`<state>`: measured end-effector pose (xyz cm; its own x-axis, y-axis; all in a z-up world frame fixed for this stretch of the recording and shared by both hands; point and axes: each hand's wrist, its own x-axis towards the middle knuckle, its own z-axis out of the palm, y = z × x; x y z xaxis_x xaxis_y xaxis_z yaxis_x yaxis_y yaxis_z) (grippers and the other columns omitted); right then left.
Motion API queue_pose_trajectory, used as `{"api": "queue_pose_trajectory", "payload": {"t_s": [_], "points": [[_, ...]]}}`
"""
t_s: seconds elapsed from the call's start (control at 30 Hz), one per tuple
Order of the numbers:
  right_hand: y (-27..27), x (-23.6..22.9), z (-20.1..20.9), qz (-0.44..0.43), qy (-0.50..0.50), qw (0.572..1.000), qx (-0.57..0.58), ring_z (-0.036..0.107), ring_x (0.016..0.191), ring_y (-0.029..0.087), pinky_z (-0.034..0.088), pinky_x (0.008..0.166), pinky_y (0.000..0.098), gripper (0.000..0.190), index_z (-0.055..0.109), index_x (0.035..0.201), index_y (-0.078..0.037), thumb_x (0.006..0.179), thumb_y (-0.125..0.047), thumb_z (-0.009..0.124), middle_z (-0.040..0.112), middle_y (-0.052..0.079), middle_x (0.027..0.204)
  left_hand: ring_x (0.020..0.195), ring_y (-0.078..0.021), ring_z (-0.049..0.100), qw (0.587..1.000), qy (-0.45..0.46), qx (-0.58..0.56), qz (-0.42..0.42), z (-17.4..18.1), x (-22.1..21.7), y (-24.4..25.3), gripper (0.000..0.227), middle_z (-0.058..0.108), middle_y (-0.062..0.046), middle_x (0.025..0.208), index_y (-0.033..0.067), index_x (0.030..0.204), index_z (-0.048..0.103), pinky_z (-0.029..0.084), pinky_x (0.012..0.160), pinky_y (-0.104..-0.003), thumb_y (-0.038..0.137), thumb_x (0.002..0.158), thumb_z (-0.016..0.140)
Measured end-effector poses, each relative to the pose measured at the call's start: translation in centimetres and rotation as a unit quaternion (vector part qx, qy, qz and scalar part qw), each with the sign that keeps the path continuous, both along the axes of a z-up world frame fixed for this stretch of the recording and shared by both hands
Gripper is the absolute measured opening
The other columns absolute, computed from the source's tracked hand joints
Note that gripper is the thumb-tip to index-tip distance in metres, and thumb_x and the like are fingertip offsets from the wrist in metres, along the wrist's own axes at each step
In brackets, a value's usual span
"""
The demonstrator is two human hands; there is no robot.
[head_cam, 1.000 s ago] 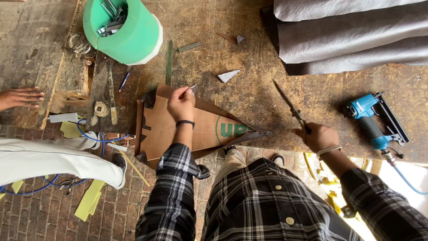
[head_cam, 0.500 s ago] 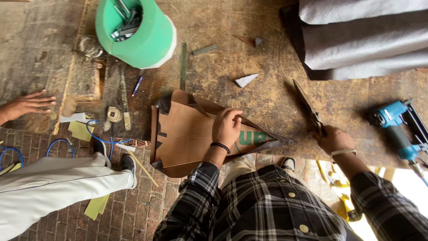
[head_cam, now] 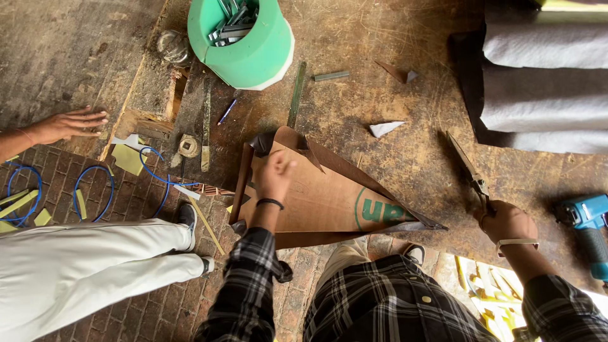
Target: The person staples brown fabric onto triangular cardboard pieces using a pneumatic staple gun, trims excess fabric with scissors, and flips the pieces to continue attaching fabric to the edges.
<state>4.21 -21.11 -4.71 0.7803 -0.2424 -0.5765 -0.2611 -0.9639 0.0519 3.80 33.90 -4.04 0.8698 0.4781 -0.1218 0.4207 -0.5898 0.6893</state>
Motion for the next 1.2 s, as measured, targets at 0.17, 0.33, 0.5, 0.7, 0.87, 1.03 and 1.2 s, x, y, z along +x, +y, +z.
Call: {"api": "queue_pose_trajectory", "payload": {"t_s": [0.17, 0.33, 0.5, 0.7, 0.87, 1.03, 1.2], "points": [[0.2, 1.1, -1.7, 0.035, -0.039, 0.999, -0.007, 0.074, 0.078, 0.021, 0.061, 0.059, 0.0334, 0.047, 0.073, 0.125, -0.024, 0.093, -0.058, 0.067, 0.079, 0.006, 0.104, 0.096, -0.0320, 0.066, 0.977, 0.015, 0.208, -0.032, -1.8, 4.8, -4.6, 0.049, 0.071, -0.011, 0.103, 0.0203, 0.100, 0.079, 0.057, 0.077, -0.046, 0.049, 0.063, 0.092], [-1.1, 2.2, -3.6, 0.014, -0.015, 1.000, -0.012, 0.075, 0.091, 0.026, 0.062, 0.073, 0.0400, 0.045, 0.075, 0.125, -0.024, 0.091, -0.054, 0.074, 0.080, 0.009, 0.110, 0.095, -0.0231, 0.075, 0.976, -0.180, -0.055, 0.109, -3.2, 7.0, 0.8, 0.025, 0.079, -0.009, 0.107, 0.0143, 0.105, 0.074, 0.062, 0.087, -0.040, 0.034, 0.091, 0.078], [-2.1, 1.2, -4.4, 0.017, -0.147, 0.989, 0.006, 0.075, 0.095, 0.030, 0.061, 0.080, 0.0432, 0.041, 0.075, 0.127, -0.022, 0.089, -0.037, 0.072, 0.075, 0.010, 0.117, 0.096, -0.0363, 0.068, 0.981, -0.102, 0.102, 0.130, -4.5, 4.8, 11.5, 0.057, 0.069, -0.016, 0.104, 0.0000, 0.123, 0.064, 0.054, 0.077, -0.049, 0.031, 0.081, 0.085], [1.2, 2.1, -0.3, -0.016, -0.110, 0.994, -0.015, 0.074, 0.096, 0.032, 0.061, 0.084, 0.0439, 0.035, 0.073, 0.132, -0.029, 0.099, -0.041, 0.065, 0.078, 0.014, 0.113, 0.075, -0.0334, 0.067, 0.986, 0.127, -0.084, 0.061, -6.8, 3.3, 11.9, 0.043, 0.071, -0.021, 0.082, -0.0015, 0.097, 0.076, 0.049, 0.071, -0.044, 0.042, 0.092, 0.078], [8.3, 3.3, 7.2, -0.032, -0.115, 0.982, 0.149, 0.077, 0.098, 0.029, 0.064, 0.082, 0.0440, 0.035, 0.073, 0.129, -0.023, 0.101, -0.041, 0.061, 0.074, 0.011, 0.127, 0.067, -0.0266, 0.069, 0.990, -0.087, -0.107, -0.002, -0.4, 5.3, 6.9, 0.028, 0.073, -0.015, 0.079, 0.0053, 0.100, 0.073, 0.050, 0.063, -0.039, 0.032, 0.092, 0.072], [17.6, 5.9, 12.4, -0.065, -0.042, 0.835, 0.545, 0.061, 0.130, 0.024, 0.050, 0.106, 0.0389, 0.071, 0.045, 0.151, -0.011, 0.088, -0.033, 0.068, 0.061, 0.013, 0.145, 0.061, -0.0309, 0.065, 0.986, -0.143, -0.004, -0.092, 12.1, 9.0, -2.5, 0.027, 0.068, -0.012, 0.073, 0.0086, 0.090, 0.071, 0.045, 0.055, -0.042, 0.036, 0.090, 0.075], [22.2, 5.8, 13.3, -0.181, -0.139, 0.746, 0.625, 0.070, 0.088, 0.017, 0.057, 0.078, 0.0322, 0.039, 0.076, 0.113, 0.004, 0.089, -0.025, 0.079, 0.079, 0.013, 0.102, 0.067, -0.0340, 0.066, 0.946, -0.215, 0.085, -0.229, 21.2, 14.1, -11.2, 0.029, 0.069, -0.013, 0.076, 0.0109, 0.082, 0.073, 0.047, 0.056, -0.043, 0.039, 0.088, 0.079]]}}
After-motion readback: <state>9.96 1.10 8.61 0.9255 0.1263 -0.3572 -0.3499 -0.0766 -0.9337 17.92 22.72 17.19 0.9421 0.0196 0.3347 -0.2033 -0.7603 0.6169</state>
